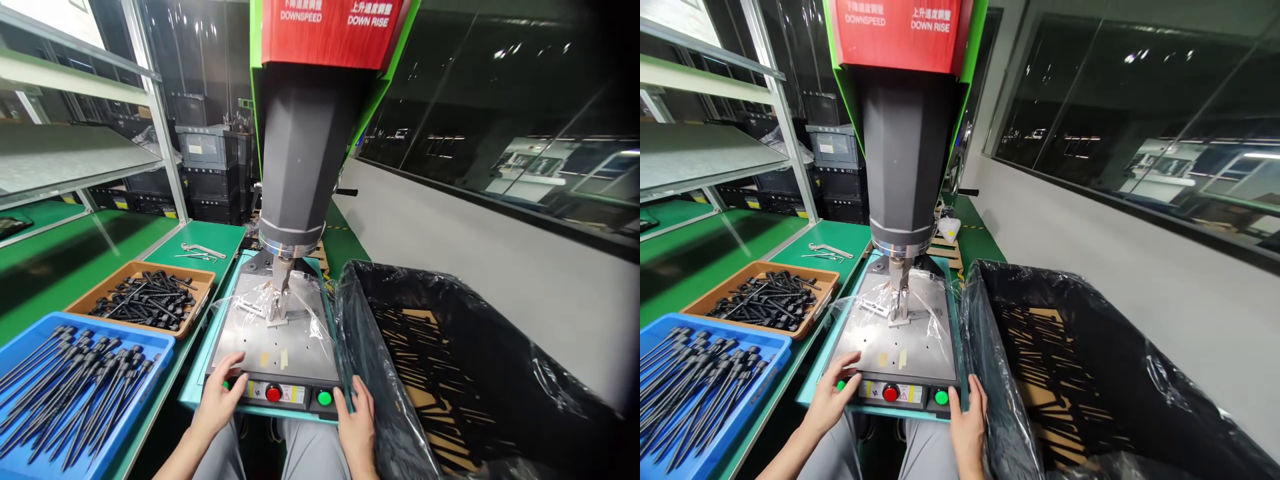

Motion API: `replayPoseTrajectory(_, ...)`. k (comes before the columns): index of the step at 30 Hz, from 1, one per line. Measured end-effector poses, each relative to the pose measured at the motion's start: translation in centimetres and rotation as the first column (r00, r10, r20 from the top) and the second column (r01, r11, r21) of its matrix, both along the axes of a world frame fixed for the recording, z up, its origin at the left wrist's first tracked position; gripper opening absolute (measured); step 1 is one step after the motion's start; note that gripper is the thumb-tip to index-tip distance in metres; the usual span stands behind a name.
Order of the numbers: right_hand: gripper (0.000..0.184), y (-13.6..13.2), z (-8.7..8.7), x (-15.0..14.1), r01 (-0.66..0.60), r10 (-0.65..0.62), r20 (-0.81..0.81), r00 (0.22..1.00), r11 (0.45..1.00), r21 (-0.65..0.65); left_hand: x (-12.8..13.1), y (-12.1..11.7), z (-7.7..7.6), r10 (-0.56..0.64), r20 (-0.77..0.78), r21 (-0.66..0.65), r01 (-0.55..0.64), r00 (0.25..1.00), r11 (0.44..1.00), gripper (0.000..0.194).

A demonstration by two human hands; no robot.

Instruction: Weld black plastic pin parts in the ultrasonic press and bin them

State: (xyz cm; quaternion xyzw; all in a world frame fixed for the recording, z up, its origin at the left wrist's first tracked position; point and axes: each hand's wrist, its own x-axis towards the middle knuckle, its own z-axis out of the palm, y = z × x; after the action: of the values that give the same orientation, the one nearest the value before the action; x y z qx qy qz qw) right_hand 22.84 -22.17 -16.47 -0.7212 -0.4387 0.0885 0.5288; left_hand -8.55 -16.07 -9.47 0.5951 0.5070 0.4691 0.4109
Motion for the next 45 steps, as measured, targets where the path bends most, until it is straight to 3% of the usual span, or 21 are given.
replayPoseTrajectory(3,0.048,0.5,3.2,-1.9,0.056,-0.064,0.039,0.997,0.981,0.183,2.1,1.4,1.5,-0.147,0.239,-0.036,0.16,0.96,0.986,0.05)
replayPoseTrajectory(5,0.035,0.9,5.0,-3.5,-0.089,0.078,0.062,0.995,0.974,0.21,3.2,2.5,2.1,-0.223,0.358,-0.004,0.24,0.907,0.971,0.052)
replayPoseTrajectory(7,0.028,1.7,6.1,-5.2,-0.314,0.306,0.07,0.949,0.938,0.149,3.9,3.7,2.5,-0.287,0.438,0.025,0.307,0.852,0.951,0.058)
replayPoseTrajectory(9,0.028,2.8,6.7,-6.8,-0.499,0.497,0.046,0.867,0.865,0.057,4.6,4.7,2.9,-0.316,0.511,0.053,0.337,0.8,0.94,0.068)
replayPoseTrajectory(11,0.032,4.3,6.9,-8.3,-0.594,0.594,0.031,0.804,0.805,-0.014,5.1,5.4,3.4,-0.313,0.569,0.08,0.328,0.761,0.941,0.077)
replayPoseTrajectory(13,0.037,6.1,7.0,-9.5,-0.623,0.626,0.065,0.777,0.779,-0.068,5.5,6.0,4.0,-0.29,0.594,0.097,0.292,0.75,0.952,0.08)
replayPoseTrajectory(18,0.052,11.3,6.2,-11.1,-0.553,0.561,0.255,0.788,0.826,-0.107,6.1,6.3,6.2,-0.283,0.604,0.143,0.248,0.745,0.958,0.071)
replayPoseTrajectory(22,0.059,14.9,6.0,-10.8,-0.484,0.483,0.235,0.843,0.873,-0.06,6.5,6.1,7.9,-0.243,0.655,0.104,0.234,0.715,0.967,0.067)
replayPoseTrajectory(25,0.064,16.8,7.5,-10.4,-0.464,0.461,0.168,0.871,0.885,-0.02,6.7,5.9,8.6,-0.231,0.696,0.088,0.239,0.68,0.967,0.067)
replayPoseTrajectory(28,0.063,18.5,10.2,-10.2,-0.445,0.435,0.141,0.889,0.894,0.044,6.7,6.1,8.9,-0.242,0.711,0.096,0.25,0.661,0.964,0.065)
replayPoseTrajectory(31,0.052,20.2,12.5,-10.2,-0.459,0.448,0.123,0.886,0.884,0.088,6.6,6.6,9.2,-0.269,0.699,0.116,0.266,0.663,0.957,0.064)
replayPoseTrajectory(34,0.04,21.6,13.8,-10.1,-0.491,0.482,0.104,0.87,0.867,0.09,6.5,7.2,9.6,-0.285,0.675,0.128,0.272,0.68,0.954,0.066)
replayPoseTrajectory(39,0.037,22.0,14.8,-9.9,-0.494,0.484,0.101,0.869,0.86,0.126,6.4,8.1,9.4,-0.27,0.682,0.12,0.261,0.679,0.958,0.067)
replayPoseTrajectory(45,0.037,19.2,14.3,-10.0,-0.488,0.475,0.114,0.873,0.855,0.174,6.7,8.3,8.8,-0.245,0.694,0.12,0.227,0.677,0.967,0.069)
